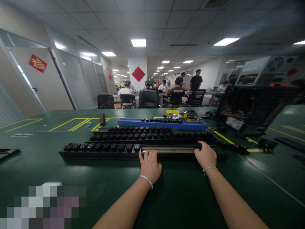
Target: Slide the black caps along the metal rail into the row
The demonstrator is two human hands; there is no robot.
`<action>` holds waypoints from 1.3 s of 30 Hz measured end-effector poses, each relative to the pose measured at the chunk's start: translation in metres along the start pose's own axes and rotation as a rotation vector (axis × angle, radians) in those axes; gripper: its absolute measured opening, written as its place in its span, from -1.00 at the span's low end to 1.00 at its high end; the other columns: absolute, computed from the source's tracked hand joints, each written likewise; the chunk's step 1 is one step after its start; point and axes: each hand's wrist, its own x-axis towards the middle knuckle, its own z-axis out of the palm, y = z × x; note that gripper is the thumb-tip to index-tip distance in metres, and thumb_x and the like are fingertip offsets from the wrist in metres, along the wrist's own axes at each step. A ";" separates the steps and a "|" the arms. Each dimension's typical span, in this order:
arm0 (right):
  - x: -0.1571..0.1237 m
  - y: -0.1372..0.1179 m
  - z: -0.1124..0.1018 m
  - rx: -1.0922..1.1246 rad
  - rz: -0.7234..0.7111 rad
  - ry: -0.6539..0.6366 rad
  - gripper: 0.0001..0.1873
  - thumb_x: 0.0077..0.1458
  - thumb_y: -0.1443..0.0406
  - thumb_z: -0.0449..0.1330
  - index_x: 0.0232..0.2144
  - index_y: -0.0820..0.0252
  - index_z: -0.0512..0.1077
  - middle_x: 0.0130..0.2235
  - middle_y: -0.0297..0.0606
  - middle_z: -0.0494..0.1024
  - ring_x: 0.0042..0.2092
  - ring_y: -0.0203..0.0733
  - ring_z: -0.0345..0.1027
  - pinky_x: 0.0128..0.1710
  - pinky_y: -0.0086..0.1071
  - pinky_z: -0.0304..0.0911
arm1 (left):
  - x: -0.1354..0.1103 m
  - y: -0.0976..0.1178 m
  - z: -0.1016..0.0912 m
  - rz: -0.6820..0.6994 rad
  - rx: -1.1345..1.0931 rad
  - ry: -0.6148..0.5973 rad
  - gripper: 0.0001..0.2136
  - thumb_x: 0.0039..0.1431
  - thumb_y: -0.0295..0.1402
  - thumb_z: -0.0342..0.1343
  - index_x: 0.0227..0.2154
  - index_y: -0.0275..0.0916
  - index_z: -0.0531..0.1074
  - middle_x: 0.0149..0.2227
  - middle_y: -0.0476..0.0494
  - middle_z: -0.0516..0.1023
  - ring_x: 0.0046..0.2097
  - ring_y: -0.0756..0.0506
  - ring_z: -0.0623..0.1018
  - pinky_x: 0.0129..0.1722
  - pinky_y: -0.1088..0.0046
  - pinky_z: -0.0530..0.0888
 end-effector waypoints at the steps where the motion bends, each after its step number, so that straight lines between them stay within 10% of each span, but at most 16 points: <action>1: 0.000 0.000 0.000 0.002 -0.001 0.000 -0.54 -0.01 0.33 -0.05 -0.03 0.26 0.34 -0.03 -0.07 0.44 -0.02 -0.06 0.31 0.02 -0.17 0.11 | 0.000 0.000 0.000 -0.002 0.000 -0.002 -0.60 -0.06 -0.50 -0.01 -0.10 -0.13 0.31 -0.04 -0.09 0.45 0.09 -0.15 0.28 0.24 -0.05 -0.19; 39: 0.003 0.006 -0.002 0.040 0.023 -0.008 -0.53 0.00 0.33 -0.06 -0.01 0.24 0.33 0.03 -0.08 0.39 0.03 -0.06 0.27 0.02 -0.17 0.14 | 0.000 0.003 -0.005 -0.019 0.046 -0.044 -0.59 -0.05 -0.50 0.00 -0.07 -0.11 0.29 -0.02 -0.09 0.44 0.11 -0.16 0.28 0.24 -0.07 -0.17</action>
